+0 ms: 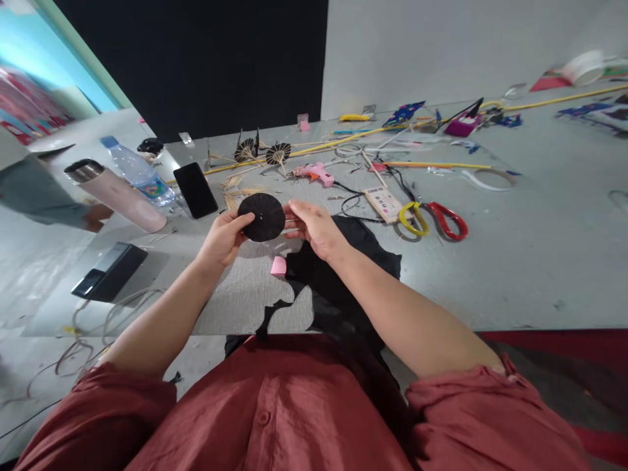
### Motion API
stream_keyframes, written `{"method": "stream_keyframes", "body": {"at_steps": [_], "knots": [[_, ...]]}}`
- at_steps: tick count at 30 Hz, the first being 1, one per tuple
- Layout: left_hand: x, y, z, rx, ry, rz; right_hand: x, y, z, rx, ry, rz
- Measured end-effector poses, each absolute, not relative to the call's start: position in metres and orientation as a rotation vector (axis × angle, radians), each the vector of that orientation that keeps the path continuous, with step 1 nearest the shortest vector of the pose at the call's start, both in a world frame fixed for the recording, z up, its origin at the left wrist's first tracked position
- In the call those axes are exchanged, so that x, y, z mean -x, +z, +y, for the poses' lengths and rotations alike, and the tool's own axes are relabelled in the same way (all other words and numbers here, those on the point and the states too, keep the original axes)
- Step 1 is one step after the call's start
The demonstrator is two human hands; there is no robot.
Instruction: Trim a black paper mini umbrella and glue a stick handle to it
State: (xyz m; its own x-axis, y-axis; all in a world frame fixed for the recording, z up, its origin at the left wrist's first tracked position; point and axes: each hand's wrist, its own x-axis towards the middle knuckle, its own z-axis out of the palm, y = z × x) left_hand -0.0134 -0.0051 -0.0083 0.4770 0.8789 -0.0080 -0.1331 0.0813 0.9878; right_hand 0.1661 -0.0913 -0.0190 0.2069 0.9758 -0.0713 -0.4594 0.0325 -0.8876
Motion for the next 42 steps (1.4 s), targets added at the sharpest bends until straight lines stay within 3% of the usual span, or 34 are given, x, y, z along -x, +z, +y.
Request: {"method": "stream_keyframes", "body": {"at_steps": [13, 25, 33, 42], "knots": [[0.014, -0.011, 0.0, -1.181, 0.963, 0.84, -0.172, -0.022, -0.09, 1.06, 0.991, -0.732], [0.015, -0.012, 0.0, -1.117, 1.0, 0.819, -0.176, -0.018, -0.083, 1.295, 0.644, -1.319], [0.015, -0.012, 0.001, -1.076, 0.999, 0.82, -0.208, -0.018, -0.145, 1.817, 0.16, -1.936], [0.014, -0.008, -0.001, -1.022, 1.016, 0.827, -0.24, -0.033, -0.198, 1.731, -0.092, -2.125]]}}
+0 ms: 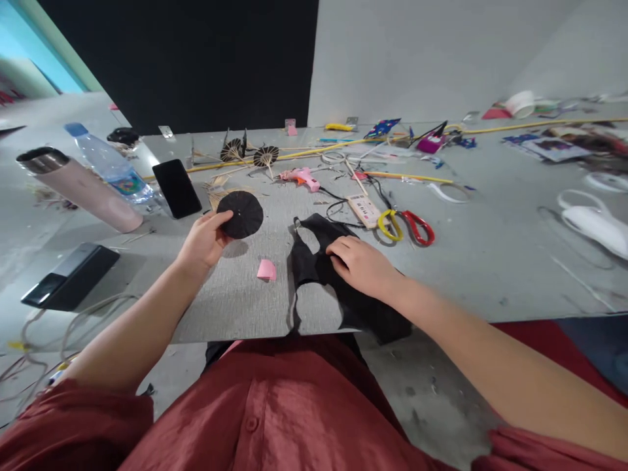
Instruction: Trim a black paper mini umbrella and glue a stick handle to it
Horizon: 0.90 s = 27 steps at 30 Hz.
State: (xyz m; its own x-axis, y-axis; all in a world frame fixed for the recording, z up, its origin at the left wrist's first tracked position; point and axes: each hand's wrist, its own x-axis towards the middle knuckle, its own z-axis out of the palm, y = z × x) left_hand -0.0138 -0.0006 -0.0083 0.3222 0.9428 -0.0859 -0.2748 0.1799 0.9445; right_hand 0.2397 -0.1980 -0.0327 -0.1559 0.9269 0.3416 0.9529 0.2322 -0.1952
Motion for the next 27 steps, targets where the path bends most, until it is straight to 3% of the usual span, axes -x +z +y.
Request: {"method": "stream_keyframes", "body": {"at_steps": [3, 7, 9, 11, 21, 27], "knots": [[0.014, -0.006, -0.002, -1.022, 1.016, 0.846, -0.261, -0.009, -0.192, 1.85, -0.088, -1.909], [0.014, -0.006, -0.003, -1.041, 1.009, 0.841, -0.32, 0.024, -0.173, 2.476, -0.075, -1.352], [0.014, -0.007, -0.003, -1.042, 1.007, 0.834, -0.349, 0.03, -0.162, 2.924, 0.129, -1.13], [0.013, -0.007, -0.003, -1.039, 1.003, 0.832, -0.368, 0.028, -0.15, 3.019, 0.288, -1.09], [0.014, -0.007, -0.002, -1.021, 1.007, 0.811, -0.372, 0.01, -0.134, 3.014, 0.622, -0.827], [0.014, -0.007, -0.001, -0.989, 1.022, 0.809, -0.381, 0.008, -0.159, 2.615, 0.612, -0.683]]}}
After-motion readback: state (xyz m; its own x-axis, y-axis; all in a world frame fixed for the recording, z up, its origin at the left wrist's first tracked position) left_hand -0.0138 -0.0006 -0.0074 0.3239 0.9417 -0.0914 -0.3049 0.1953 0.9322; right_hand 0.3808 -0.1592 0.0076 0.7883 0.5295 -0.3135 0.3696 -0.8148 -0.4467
